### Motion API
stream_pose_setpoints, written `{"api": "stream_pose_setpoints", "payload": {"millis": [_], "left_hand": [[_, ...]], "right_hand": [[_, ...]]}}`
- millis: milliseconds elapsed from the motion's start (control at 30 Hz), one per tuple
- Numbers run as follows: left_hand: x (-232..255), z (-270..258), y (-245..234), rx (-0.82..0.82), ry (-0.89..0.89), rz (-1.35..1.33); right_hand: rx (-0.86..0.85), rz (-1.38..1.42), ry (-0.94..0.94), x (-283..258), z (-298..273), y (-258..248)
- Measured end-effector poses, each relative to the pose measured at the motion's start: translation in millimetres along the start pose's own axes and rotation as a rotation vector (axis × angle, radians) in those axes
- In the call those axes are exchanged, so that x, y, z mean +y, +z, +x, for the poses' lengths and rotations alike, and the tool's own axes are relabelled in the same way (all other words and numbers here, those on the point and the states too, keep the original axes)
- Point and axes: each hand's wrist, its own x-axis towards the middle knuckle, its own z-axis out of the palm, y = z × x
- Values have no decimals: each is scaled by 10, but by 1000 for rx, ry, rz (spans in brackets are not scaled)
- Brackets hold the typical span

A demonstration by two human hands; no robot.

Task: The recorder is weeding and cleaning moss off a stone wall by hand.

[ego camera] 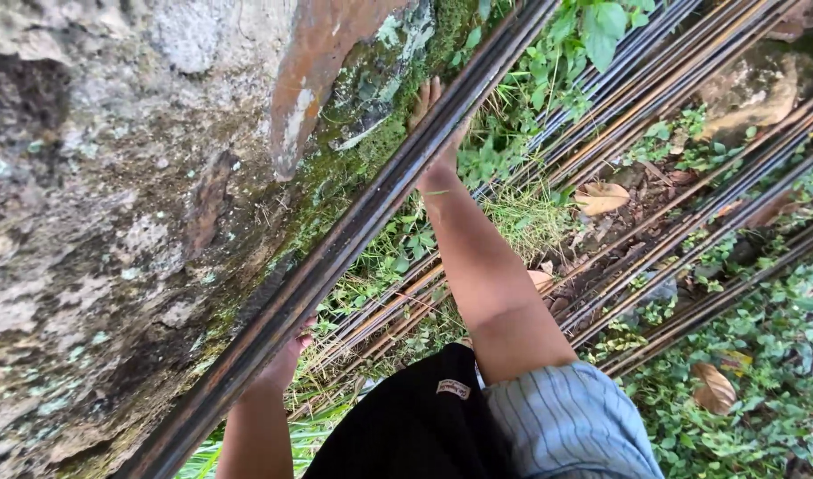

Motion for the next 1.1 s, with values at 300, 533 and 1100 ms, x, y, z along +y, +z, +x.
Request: {"api": "stream_pose_setpoints", "payload": {"millis": [300,533,1100], "left_hand": [[525,-410,680,83,-76,-22],[242,-247,656,18,-43,-102],[221,-172,517,-17,-11,-122]], "right_hand": [[-54,780,349,1299,835,-318],[-364,-514,558,748,430,-799],[-209,-466,-16,-297,-1206,-423]]}}
